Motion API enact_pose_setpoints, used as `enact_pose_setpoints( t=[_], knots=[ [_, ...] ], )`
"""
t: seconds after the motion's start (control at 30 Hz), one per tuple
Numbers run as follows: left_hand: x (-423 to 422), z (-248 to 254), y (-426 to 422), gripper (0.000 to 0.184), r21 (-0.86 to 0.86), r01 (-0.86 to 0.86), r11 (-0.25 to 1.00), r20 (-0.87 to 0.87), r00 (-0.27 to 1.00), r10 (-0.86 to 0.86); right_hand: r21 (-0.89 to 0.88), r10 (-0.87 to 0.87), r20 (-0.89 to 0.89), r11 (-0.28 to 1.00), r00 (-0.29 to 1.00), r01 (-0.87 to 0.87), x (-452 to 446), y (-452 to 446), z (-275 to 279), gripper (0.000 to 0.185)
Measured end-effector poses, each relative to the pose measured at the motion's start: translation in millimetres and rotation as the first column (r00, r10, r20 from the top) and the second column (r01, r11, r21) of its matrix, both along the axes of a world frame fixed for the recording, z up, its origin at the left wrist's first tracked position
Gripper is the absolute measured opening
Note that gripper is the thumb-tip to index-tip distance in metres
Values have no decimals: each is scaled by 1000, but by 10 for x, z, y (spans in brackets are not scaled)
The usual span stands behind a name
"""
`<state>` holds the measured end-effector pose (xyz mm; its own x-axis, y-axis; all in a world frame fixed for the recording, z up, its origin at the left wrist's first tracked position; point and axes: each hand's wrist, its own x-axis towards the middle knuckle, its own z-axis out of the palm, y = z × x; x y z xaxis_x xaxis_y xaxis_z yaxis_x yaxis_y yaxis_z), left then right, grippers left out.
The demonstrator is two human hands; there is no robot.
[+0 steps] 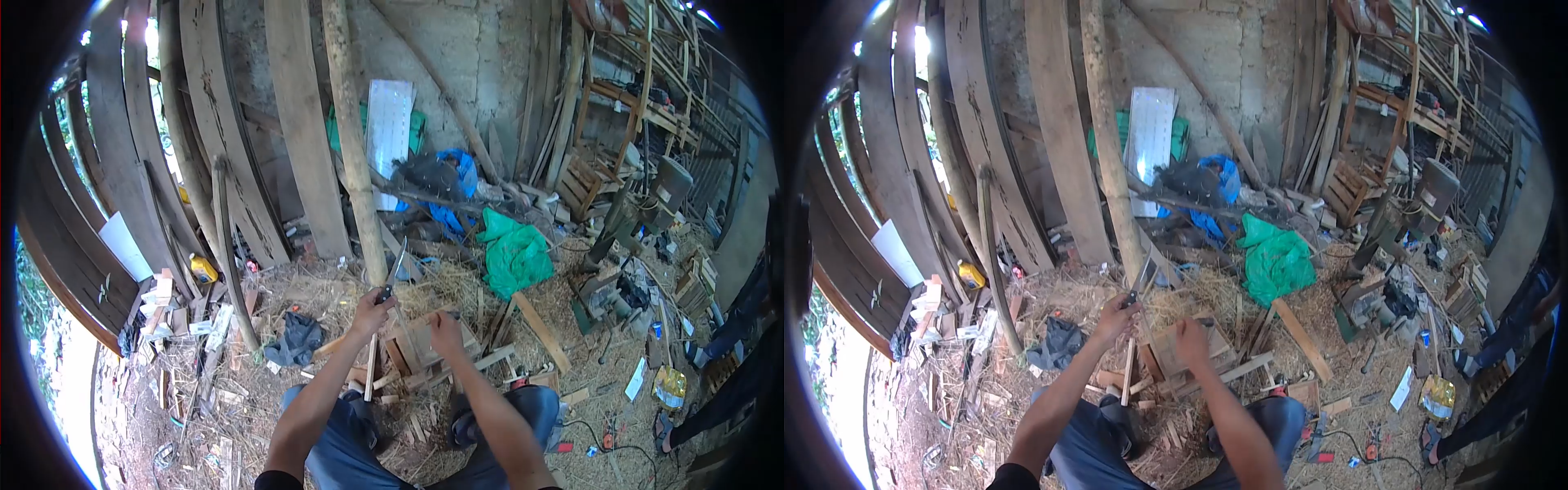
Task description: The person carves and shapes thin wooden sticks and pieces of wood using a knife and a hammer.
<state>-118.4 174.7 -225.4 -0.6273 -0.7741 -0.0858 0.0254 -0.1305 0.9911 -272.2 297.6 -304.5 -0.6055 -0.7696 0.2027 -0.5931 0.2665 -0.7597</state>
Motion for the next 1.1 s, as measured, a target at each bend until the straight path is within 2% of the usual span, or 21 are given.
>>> enact_pose_setpoints(
  t=[0.03,0.1,0.13,0.2,0.23,0.3,0.33,0.43,0.5,0.57,0.67,0.73,0.77,0.8,0.87,0.9,0.93,1.0,1.03,1.07,1.1],
  knots=[
    [-4,119,38,15,-19,3,1000,-5,1000,-3,-19,-3,-5,1000,1000,3,-57,-88,233,19],
    [-55,361,139,17,-293,-51,955,101,991,83,-146,405,271,914,873,-379,-87,-94,767,27],
    [-91,426,173,17,-315,-48,948,93,992,81,-166,407,257,912,876,-375,-73,-49,985,27],
    [-176,538,251,21,-783,-73,617,35,986,161,-250,403,273,907,873,-340,-63,49,1334,31],
    [-176,684,362,23,-754,24,657,179,969,170,-266,401,264,904,877,-334,-69,72,1375,31],
    [-281,835,528,22,-810,48,584,202,958,202,-377,358,464,907,810,-185,-60,112,1412,29],
    [-318,858,579,21,-848,77,524,235,942,240,-390,363,469,903,805,-180,-84,103,1428,29],
    [-385,917,696,21,-850,136,509,305,915,264,-448,318,522,892,791,-63,-142,78,1358,32],
    [-405,908,738,21,-862,156,483,332,893,304,-359,257,713,933,652,26,-166,52,1312,30],
    [-376,823,703,24,-764,335,552,531,812,243,-386,280,741,921,611,46,-223,76,1273,29],
    [-312,760,715,24,-714,398,576,580,797,169,-339,210,791,933,575,125,-361,101,1325,26],
    [-246,604,615,23,-722,367,587,524,844,116,-406,283,860,884,424,234,-465,133,1371,25],
    [-231,514,555,23,-727,329,603,455,888,64,-398,255,879,857,402,327,-504,137,1391,24],
    [-230,457,515,23,-720,324,613,451,891,59,-388,244,880,863,407,323,-571,123,1340,24],
    [-229,330,429,18,-641,191,743,206,976,-73,-441,370,895,818,250,368,-706,111,1236,25],
    [-259,327,400,17,-664,162,730,177,983,-56,-465,424,885,829,194,311,-732,117,1214,22],
    [-284,432,420,17,-653,153,741,163,985,-60,-455,409,889,836,206,305,-683,164,1329,22],
    [-302,665,479,20,-623,138,770,196,980,-17,-310,295,885,951,359,-17,-552,261,1532,15],
    [-308,766,505,18,-610,129,782,195,981,-10,-372,382,856,923,348,-100,-491,239,1526,20],
    [-313,800,486,18,-594,124,795,184,983,-15,-351,363,860,931,358,-102,-406,258,1598,20],
    [-309,810,456,18,-606,108,788,119,992,-45,-365,404,782,914,474,-178,-299,295,1713,23]
  ],
)
